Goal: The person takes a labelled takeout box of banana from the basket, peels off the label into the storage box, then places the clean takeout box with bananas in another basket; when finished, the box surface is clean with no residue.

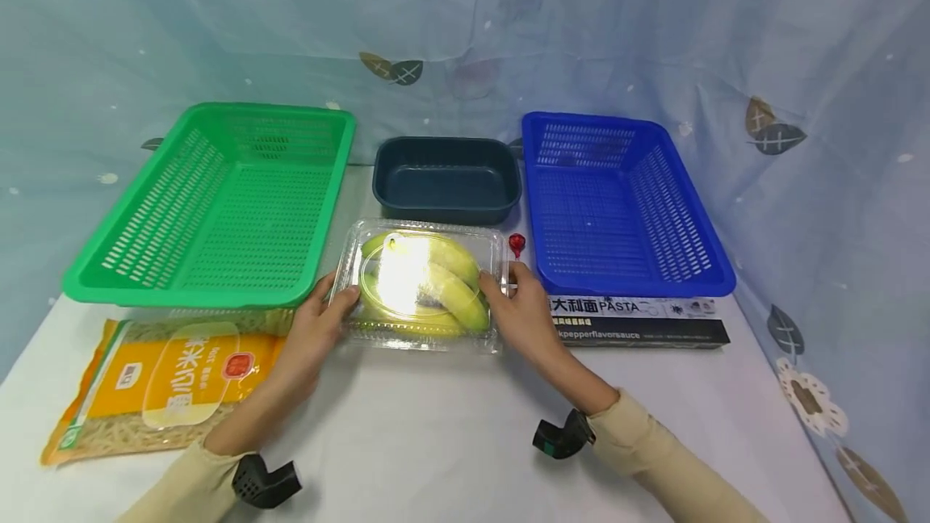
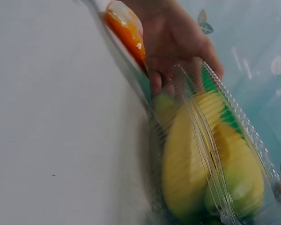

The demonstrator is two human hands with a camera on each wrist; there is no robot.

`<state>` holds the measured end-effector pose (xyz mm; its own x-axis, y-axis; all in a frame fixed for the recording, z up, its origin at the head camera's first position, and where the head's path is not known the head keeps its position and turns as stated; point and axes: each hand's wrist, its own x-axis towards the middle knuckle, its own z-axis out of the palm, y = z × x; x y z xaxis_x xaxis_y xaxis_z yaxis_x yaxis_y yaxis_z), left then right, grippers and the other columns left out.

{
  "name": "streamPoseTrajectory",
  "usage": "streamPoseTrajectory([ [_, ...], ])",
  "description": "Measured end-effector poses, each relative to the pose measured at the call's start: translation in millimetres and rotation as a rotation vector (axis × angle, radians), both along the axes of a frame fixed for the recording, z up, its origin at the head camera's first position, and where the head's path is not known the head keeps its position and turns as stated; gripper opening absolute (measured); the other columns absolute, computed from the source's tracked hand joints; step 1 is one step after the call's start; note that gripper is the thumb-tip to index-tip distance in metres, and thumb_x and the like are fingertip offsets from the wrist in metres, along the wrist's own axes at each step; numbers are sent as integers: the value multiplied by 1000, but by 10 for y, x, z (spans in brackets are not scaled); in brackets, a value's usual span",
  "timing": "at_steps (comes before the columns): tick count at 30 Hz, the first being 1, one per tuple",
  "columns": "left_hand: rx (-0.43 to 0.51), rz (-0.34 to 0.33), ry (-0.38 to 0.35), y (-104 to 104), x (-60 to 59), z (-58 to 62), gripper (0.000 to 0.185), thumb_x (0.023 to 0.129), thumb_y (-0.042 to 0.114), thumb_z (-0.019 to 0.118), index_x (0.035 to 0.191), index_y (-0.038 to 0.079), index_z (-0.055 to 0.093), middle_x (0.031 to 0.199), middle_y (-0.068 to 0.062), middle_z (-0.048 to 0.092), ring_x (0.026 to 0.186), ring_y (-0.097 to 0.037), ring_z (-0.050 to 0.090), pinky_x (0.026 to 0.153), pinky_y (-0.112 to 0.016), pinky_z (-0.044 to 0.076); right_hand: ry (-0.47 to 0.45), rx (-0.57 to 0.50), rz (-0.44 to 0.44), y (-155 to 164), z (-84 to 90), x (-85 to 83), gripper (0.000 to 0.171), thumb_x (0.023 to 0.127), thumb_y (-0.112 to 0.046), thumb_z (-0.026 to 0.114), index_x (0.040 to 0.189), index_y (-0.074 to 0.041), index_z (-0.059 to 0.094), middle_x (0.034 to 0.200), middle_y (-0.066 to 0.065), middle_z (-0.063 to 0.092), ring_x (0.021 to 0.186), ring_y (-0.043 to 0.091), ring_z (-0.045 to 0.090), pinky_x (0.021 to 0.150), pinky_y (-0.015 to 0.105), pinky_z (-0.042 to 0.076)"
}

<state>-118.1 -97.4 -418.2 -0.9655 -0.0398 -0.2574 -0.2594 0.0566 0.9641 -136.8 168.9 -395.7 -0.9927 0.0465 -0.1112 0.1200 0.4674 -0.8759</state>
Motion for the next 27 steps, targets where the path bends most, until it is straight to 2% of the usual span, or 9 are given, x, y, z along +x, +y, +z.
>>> streamPoseTrajectory([
  [5,-50,13,6,35,-68,6,54,92,40,55,141,24,38,119,-9,55,97,-22,52,81,-35,44,-16,-27,-31,-20,-6,-89,54,93,-39,53,131,-1,48,107,13,60,90,23,58,67,34,51],
  [10,-96,-23,-15,38,-121,47,60,91,46,55,141,19,36,128,-11,52,106,-25,52,85,-39,44,-27,-51,-57,-34,-9,-82,61,94,-34,52,141,0,33,127,19,52,106,26,54,80,37,50],
  [14,-83,-29,-34,33,-141,42,55,91,45,55,137,19,39,126,-10,52,104,-26,51,81,-38,43,-1,-9,2,-13,4,-11,67,95,-39,51,144,-2,27,132,20,47,114,29,51,88,42,47],
  [17,-73,-28,-38,44,-146,32,55,91,44,56,136,18,38,125,-12,52,104,-27,51,83,-38,42,132,196,94,10,59,141,70,93,-44,51,144,-3,29,137,18,43,121,32,44,94,50,41],
  [21,-63,-33,-37,52,-151,29,57,91,42,56,137,16,37,126,-14,52,107,-28,51,85,-39,42,452,509,133,11,222,349,70,87,-44,58,142,-5,37,143,15,37,127,34,37,94,57,37],
  [24,-66,-25,-43,40,-153,27,58,91,44,56,138,17,36,128,-13,51,108,-27,50,86,-40,42,624,555,146,-5,370,357,65,85,-39,61,138,-7,43,141,13,39,126,33,40,89,56,41],
  [27,-67,-21,-48,34,-154,19,59,90,45,56,138,17,35,129,-14,50,109,-27,50,88,-41,42,698,540,193,-18,479,277,57,86,-35,61,133,-5,49,137,13,44,121,33,45,85,54,45],
])
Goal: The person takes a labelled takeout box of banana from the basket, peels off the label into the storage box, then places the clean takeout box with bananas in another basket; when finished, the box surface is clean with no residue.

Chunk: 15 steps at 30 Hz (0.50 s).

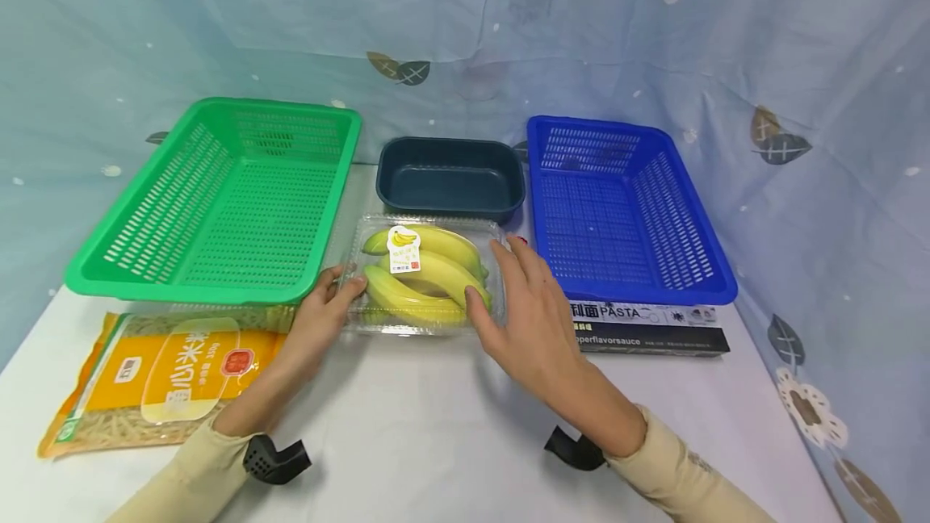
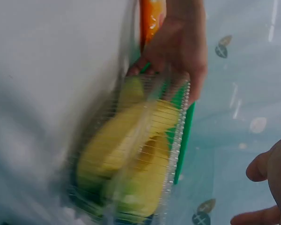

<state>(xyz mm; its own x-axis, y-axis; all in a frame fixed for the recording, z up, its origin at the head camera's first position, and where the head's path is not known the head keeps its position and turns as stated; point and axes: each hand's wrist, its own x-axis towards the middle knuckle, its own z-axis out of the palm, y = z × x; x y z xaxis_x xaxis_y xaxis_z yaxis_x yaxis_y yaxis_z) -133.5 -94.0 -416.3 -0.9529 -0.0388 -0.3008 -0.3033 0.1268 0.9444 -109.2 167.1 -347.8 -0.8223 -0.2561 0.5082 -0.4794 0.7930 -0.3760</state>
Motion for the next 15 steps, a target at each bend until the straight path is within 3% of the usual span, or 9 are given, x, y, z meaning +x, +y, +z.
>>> streamPoseTrajectory([
  [8,9,-5,-9,2,-3,0,60,90,44,56,138,14,34,130,-14,49,111,-28,49,90,-42,42,7,71,168,-99,142,-323,40,89,-30,60,119,-5,61,129,13,51,115,29,50,80,49,49],
  [15,25,-12,5,0,0,18,59,91,42,56,138,13,34,131,-16,49,112,-30,49,91,-44,41,-59,161,335,-221,240,-676,30,88,-22,64,114,-8,64,117,9,58,104,23,55,74,38,51],
])
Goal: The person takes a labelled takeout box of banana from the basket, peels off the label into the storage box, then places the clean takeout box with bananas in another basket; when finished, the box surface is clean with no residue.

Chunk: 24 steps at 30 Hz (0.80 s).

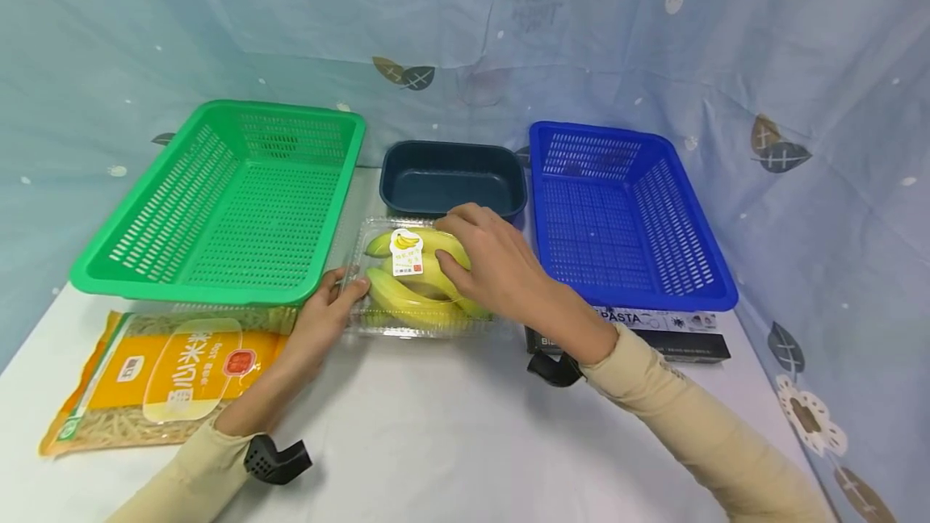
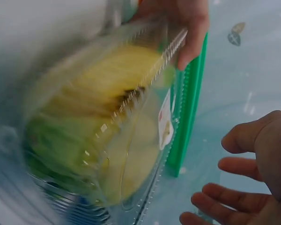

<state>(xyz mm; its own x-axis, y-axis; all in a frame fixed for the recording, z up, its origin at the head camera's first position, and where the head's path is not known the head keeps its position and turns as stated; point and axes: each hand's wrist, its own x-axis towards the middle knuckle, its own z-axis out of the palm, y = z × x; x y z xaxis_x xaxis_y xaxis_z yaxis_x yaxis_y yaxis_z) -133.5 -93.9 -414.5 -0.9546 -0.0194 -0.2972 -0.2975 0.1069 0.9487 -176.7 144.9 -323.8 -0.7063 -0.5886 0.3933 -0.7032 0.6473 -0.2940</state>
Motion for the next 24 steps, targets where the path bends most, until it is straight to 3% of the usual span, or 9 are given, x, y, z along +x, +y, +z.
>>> streamPoseTrajectory([
  [9,7,-3,-6,2,-13,9,58,91,41,56,138,14,35,130,-15,49,111,-30,49,90,-44,41,-95,97,40,-218,-17,-306,26,89,-19,64,114,-10,66,107,4,60,96,19,56,75,33,49],
  [24,8,6,-14,3,-8,-30,59,90,41,57,137,14,35,128,-15,50,106,-28,50,87,-41,41,-137,215,78,-484,-126,-540,23,87,-18,68,109,-13,70,90,2,60,73,15,47,57,26,42],
])
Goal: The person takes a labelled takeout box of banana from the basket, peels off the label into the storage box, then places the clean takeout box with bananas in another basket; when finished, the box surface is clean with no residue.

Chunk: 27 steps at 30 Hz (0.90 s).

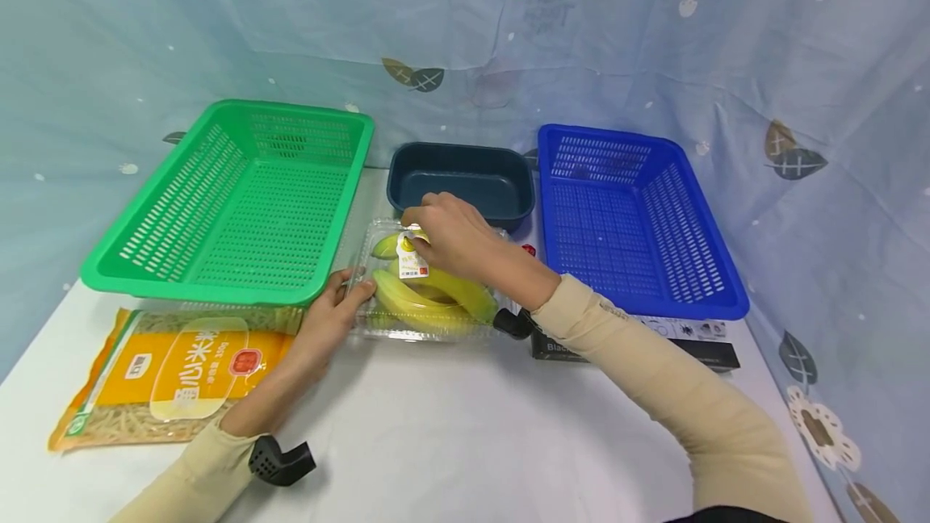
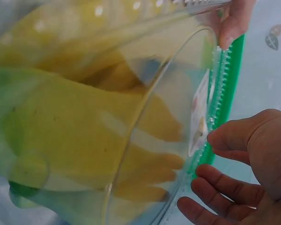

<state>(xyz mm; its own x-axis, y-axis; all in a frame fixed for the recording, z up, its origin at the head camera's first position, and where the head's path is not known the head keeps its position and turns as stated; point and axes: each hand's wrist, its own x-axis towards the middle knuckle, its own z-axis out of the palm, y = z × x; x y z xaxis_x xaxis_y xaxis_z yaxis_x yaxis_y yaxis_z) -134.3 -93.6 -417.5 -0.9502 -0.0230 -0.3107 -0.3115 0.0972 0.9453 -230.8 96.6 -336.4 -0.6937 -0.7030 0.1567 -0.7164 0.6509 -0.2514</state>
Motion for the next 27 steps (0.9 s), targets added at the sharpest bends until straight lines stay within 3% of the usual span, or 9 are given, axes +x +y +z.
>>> streamPoseTrajectory([
  [11,-26,7,-12,0,9,16,57,90,43,57,137,18,35,118,-11,54,95,-24,50,77,-35,43,46,118,6,-106,-38,-40,16,86,-18,68,101,-16,72,84,-1,53,72,17,42,60,25,38],
  [16,-22,4,-8,1,10,11,56,90,43,57,136,19,36,115,-11,55,94,-24,50,76,-35,43,29,83,23,-99,-41,-26,6,84,-10,67,90,-13,69,82,-2,56,69,14,47,59,23,42],
  [21,-27,-1,-12,5,17,7,56,90,44,57,136,20,37,119,-11,55,96,-25,50,77,-36,42,5,24,49,-57,-28,4,15,81,2,62,89,-10,67,82,-1,60,65,12,51,58,21,46],
  [27,-24,-2,2,21,23,1,54,90,43,57,135,18,39,123,-12,54,101,-26,51,80,-36,44,-7,-40,101,5,31,57,16,81,6,59,87,-7,67,80,2,60,65,13,51,60,21,46],
])
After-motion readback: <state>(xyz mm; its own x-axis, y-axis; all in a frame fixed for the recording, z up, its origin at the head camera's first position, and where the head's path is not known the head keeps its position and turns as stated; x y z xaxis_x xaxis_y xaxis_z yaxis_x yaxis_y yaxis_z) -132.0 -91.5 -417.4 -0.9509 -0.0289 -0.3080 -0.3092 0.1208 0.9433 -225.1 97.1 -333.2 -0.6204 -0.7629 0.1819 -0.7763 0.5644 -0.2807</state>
